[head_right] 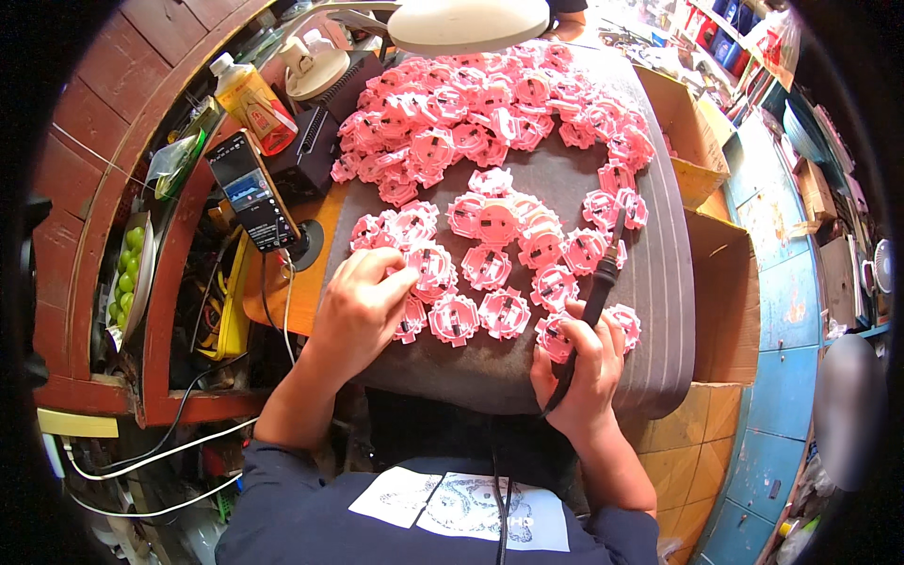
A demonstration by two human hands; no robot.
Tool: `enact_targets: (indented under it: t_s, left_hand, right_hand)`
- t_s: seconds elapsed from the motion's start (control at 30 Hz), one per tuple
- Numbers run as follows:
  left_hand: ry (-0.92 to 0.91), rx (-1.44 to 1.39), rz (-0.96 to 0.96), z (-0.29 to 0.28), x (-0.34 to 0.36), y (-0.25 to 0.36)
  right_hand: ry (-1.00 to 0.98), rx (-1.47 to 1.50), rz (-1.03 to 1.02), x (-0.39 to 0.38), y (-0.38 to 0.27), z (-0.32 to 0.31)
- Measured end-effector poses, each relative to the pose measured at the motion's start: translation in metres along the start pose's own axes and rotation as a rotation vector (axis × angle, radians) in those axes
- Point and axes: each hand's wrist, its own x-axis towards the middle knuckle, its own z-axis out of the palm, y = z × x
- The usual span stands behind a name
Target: The person uses a soldering iron to apply heat to small pink plastic components on a workbench. They pick up each piece, apply the soldering iron to specific points, and place the finished pieces into a cardboard box. The process is repeated for multiple components throughout the clip.
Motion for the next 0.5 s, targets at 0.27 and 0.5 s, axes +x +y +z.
enact_targets:
  t_s: [0.27, 0.5]
  left_hand:
    - [0.084, -0.056, 0.036, -0.016, -0.015, -0.011]
    - [-0.066, -0.195, -0.204, -0.029, -0.069, -0.025]
  right_hand:
    - [0.016, 0.014, 0.001, 0.0, 0.0, 0.001]
    - [-0.013, 0.012, -0.003, 0.002, -0.003, -0.001]
